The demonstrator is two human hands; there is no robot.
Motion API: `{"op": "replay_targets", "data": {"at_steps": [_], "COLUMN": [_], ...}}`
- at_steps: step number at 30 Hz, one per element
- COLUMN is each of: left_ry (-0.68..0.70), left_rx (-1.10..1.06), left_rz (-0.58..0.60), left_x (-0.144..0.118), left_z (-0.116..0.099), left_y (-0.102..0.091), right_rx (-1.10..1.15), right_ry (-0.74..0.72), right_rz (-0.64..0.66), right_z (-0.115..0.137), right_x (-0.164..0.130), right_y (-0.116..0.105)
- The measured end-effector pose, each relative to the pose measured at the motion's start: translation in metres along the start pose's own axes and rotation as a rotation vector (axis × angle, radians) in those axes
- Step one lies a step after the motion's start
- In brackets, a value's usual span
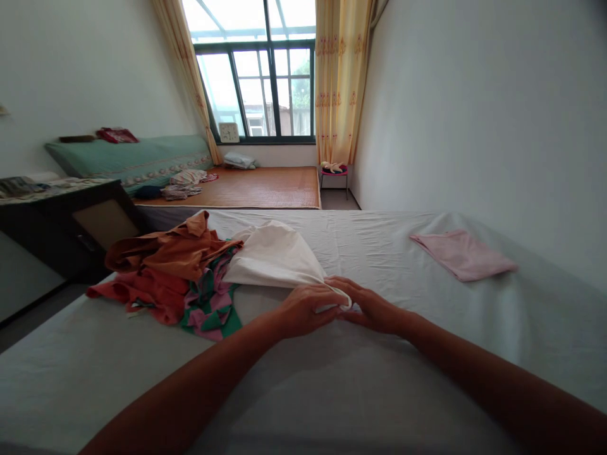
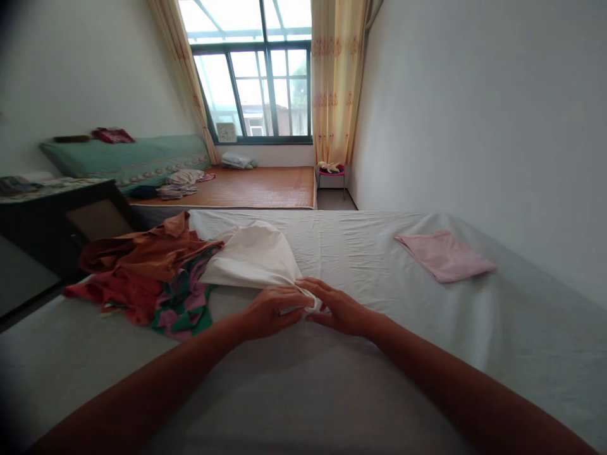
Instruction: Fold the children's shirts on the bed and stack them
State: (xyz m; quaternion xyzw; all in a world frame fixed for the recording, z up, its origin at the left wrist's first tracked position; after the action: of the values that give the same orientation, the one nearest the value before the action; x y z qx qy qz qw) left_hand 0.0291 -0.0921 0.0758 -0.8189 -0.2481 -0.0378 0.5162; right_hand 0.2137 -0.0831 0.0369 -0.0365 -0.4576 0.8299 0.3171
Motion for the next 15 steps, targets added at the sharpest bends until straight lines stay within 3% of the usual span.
{"op": "replay_targets", "data": {"at_steps": [4, 8, 10, 12, 13, 15], "left_ry": [0.056, 0.021, 0.001, -0.036, -0.060, -0.128], "left_rx": [0.056, 0.126, 0.169, 0.229, 0.265, 0.338], "left_rz": [0.022, -0.052, -0.102, -0.152, -0.164, -0.169], "left_x": [-0.001, -0.002, -0.004, -0.007, -0.009, -0.013], "left_z": [-0.003, 0.005, 0.010, 0.017, 0.022, 0.036], "left_y": [-0.001, -0.004, -0.007, -0.011, -0.013, -0.018], "right_rx": [0.088, 0.271, 0.462, 0.657, 0.717, 0.732], "right_ry": [-0.050, 0.040, 0.091, 0.102, 0.109, 0.166], "right_rz": [-0.050, -0.102, -0.339, -0.733, -0.931, -1.170], "right_z": [0.002, -0.007, -0.022, -0.047, -0.063, -0.096], "right_x": [0.002, -0.002, -0.008, -0.024, -0.036, -0.065], "right_y": [0.001, -0.011, -0.031, -0.060, -0.075, -0.098]}}
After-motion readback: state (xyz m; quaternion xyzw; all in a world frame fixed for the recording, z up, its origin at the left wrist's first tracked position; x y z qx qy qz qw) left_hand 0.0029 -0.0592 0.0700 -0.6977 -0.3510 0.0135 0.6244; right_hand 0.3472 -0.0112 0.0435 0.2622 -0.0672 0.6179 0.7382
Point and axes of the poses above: each hand's wrist, its own x-axis towards the middle knuckle, its own y-axis out of the palm, z = x × y, the point moved 3 cm from there along x, towards the middle knuckle, and after that the axes turned 10 degrees about z, right-handed, at the moved point
